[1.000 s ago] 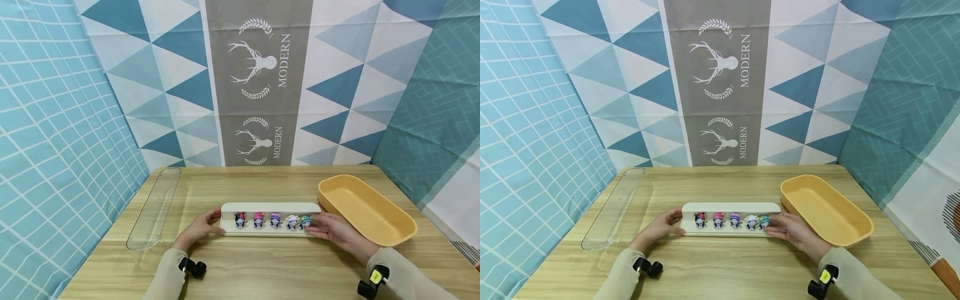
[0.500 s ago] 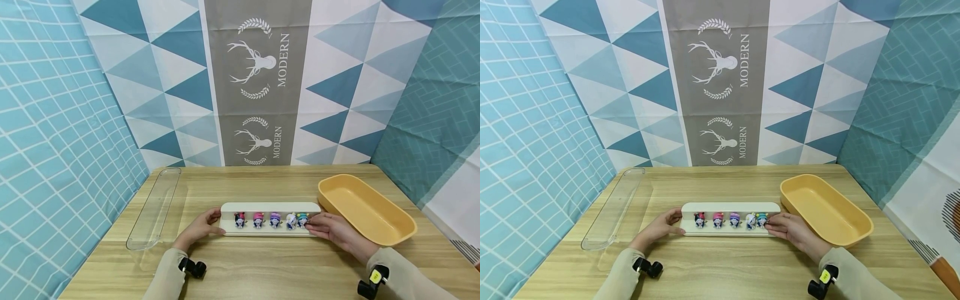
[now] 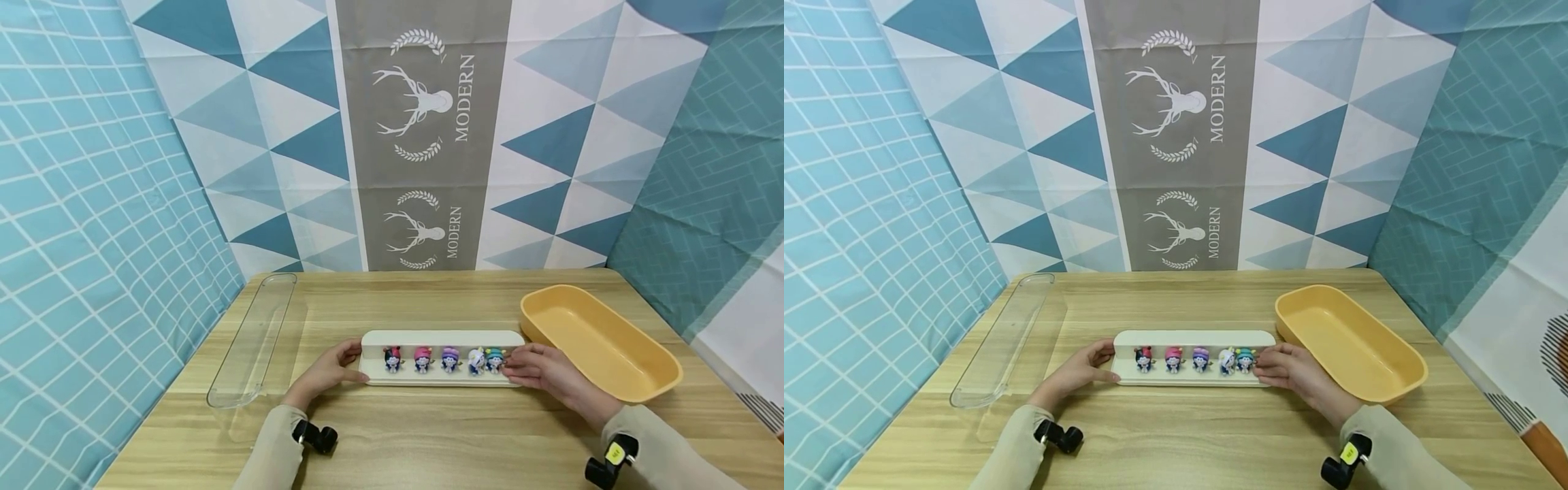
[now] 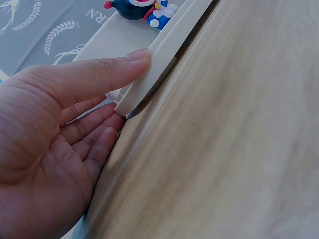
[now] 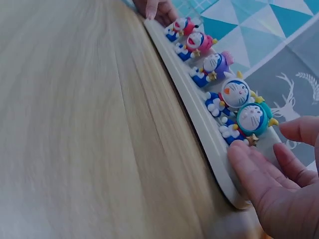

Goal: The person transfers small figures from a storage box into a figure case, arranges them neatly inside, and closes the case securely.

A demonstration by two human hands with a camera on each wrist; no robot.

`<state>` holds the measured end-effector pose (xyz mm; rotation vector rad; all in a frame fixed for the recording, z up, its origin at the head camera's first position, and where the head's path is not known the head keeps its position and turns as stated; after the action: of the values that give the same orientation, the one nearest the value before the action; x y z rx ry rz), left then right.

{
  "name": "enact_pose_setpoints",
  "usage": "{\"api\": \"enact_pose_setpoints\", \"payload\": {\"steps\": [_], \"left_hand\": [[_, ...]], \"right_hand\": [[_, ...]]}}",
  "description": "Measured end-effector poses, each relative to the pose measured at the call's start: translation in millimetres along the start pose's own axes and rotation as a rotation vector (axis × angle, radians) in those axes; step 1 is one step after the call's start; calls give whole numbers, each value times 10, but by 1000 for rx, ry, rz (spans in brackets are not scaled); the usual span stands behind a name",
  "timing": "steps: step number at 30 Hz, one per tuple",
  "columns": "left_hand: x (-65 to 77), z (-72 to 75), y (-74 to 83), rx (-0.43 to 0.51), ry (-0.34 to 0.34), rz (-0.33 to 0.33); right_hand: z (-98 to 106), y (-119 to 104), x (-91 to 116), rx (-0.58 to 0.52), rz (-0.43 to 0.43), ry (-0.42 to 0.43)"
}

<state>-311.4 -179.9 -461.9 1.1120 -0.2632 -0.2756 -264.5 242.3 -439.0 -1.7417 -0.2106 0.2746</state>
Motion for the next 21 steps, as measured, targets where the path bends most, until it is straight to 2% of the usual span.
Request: {"api": "enact_pose_setpoints", "payload": {"steps": [3, 8, 10, 13, 17, 21], "left_hand": [[1, -4, 6, -13, 5, -17], [-1, 2, 14, 19, -7, 19], [-8, 4, 10, 21, -10, 30], [-14, 4, 4, 28, -5, 44], [-9, 6, 6, 30, -1, 52], [3, 8, 21, 17, -8, 38]], "right_hand": [[0, -54, 10, 136, 35, 12], [-28, -176, 27, 417, 88, 106], [-32, -224, 28, 514, 145, 155], [-30, -262, 24, 621, 283, 215], [-23, -237, 15, 667, 466, 282], [-30, -191, 2, 562, 626, 288]]}}
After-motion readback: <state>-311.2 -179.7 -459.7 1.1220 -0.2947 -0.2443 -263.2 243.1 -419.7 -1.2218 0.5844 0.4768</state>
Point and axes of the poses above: each hand's wrist, its own x-axis away from the middle knuckle, its own z-axis out of the back of the hand, y = z × x, the point moved 3 cm from there along -x, towards the middle knuckle, and after that the axes turned 10 degrees about z, right-handed, at the moved point
